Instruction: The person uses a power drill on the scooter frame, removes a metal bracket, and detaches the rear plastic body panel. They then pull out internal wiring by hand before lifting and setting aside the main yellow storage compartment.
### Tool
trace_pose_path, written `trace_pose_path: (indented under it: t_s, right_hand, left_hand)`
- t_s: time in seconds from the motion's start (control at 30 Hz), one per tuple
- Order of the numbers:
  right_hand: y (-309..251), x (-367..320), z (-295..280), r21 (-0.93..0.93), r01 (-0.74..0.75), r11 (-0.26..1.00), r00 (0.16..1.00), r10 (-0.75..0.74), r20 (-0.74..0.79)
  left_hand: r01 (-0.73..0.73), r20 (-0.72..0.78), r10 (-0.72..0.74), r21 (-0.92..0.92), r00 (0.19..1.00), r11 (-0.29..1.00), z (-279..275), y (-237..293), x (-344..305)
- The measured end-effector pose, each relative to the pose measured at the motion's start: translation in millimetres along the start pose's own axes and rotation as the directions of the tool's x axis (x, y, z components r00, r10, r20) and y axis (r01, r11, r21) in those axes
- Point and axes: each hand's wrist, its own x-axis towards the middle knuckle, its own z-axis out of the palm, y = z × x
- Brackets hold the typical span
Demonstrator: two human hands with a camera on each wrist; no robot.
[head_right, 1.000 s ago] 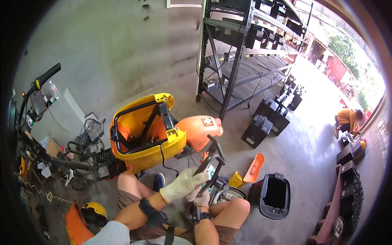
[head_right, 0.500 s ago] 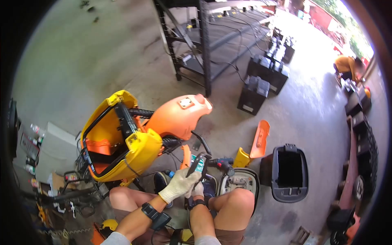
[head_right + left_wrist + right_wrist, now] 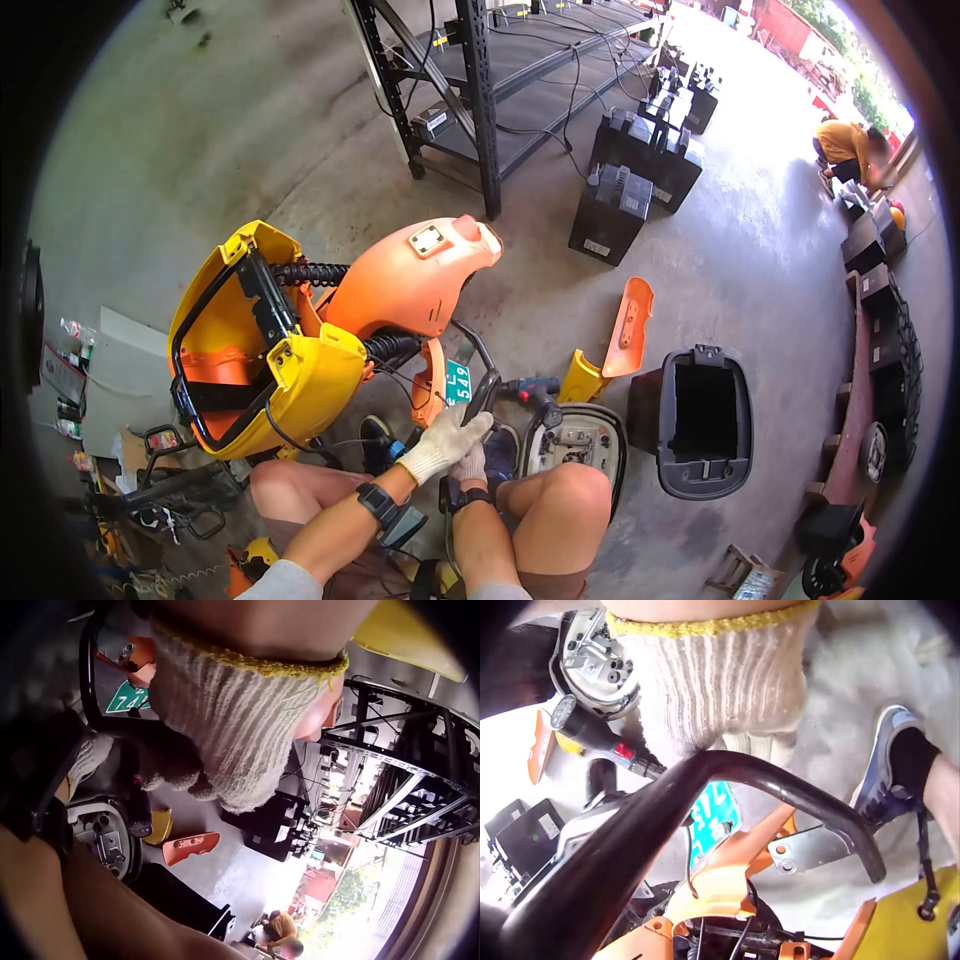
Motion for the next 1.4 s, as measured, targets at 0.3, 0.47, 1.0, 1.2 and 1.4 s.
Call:
trace_pose_path:
  t_s: [0.3, 0.47, 1.0, 1.2, 1.4]
  right_hand:
    - [-62.6, -49.0, 45.2, 0.103, 0.136, 0.985, 0.989, -0.128, -0.079]
    - [-96.8, -66.6, 64.2, -0.145, 0.146, 0.979, 0.972, -0.114, 0.206]
    - [-117.8, -105.8, 93.2, 0.163, -0.052, 0.985, 0.999, 0.050, 0.018]
    - [-128.0, -120.3, 109.6, 0.006, -0.005, 1.000, 0.999, 0.005, -0.036]
    - [-125.1, -131.9, 122.2, 0.007, 0.012, 1.000, 1.000, -0.012, -0.012]
  left_hand:
    - [-0.006, 0.046, 0.003, 0.062, 0.999, 0.998, 3.5, -29.5, 0.9]
    - [-0.249, 0.008, 0.254, 0.234, 0.967, 0.940, 3.3, -50.0, -15.8]
    - [-0.245, -0.460, 0.814, 0.794, 0.355, 0.555, -213.5, 30.7, -167.0]
    - [0.114, -0.419, 0.284, 0.708, 0.863, 0.697, -206.0, 86.3, -172.6]
    - [0.250, -0.529, 0.084, 0.528, 0.844, 0.811, -194.5, 90.5, -148.0]
